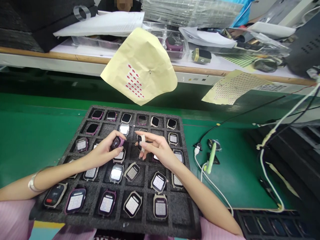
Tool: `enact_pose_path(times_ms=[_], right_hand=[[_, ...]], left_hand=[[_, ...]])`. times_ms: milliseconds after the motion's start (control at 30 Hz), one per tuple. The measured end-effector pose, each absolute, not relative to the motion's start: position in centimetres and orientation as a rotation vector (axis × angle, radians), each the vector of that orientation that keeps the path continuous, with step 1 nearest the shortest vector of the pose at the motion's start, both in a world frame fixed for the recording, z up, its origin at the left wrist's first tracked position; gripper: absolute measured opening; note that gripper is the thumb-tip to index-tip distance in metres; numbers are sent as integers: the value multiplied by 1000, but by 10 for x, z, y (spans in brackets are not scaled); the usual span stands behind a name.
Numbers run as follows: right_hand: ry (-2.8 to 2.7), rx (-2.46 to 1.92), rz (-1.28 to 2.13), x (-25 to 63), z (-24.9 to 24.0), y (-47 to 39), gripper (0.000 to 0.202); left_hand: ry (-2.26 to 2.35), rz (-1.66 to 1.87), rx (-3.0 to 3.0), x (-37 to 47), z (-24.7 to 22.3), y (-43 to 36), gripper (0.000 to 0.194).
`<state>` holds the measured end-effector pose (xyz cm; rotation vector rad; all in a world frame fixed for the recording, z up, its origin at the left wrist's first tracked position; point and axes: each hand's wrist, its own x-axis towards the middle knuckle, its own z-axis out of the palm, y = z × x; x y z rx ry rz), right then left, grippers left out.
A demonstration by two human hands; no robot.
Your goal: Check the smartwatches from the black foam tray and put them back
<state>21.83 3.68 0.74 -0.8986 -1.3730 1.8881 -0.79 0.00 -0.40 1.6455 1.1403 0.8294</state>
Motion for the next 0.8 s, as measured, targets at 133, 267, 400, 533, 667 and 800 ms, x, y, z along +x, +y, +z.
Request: enact_pose_path(times_ms=[133, 267, 400, 533, 667, 800], right_hand=[[-1363, -895, 1892, 218, 7, 36, 43], [-1377, -895, 1885, 219, 7, 37, 43], [-1390, -908, 1894, 219, 8, 36, 45], [-1381, -913, 1885, 219, 9, 35, 44], [-1391, -905, 1873, 219, 8, 36, 45], [-1403, -899, 1901, 220, 7, 35, 45]], left_hand=[[1180, 848, 1672, -9, -6, 1, 23], [1181, 793, 1681, -8, -6, 1, 22], [1161, 817, 1688, -7, -4, 1, 23], [1169, 841, 1696, -8, -4, 1, 23], [1175, 853, 1727, -8, -4, 1, 23], [1158, 799, 1764, -9, -3, -1, 22]])
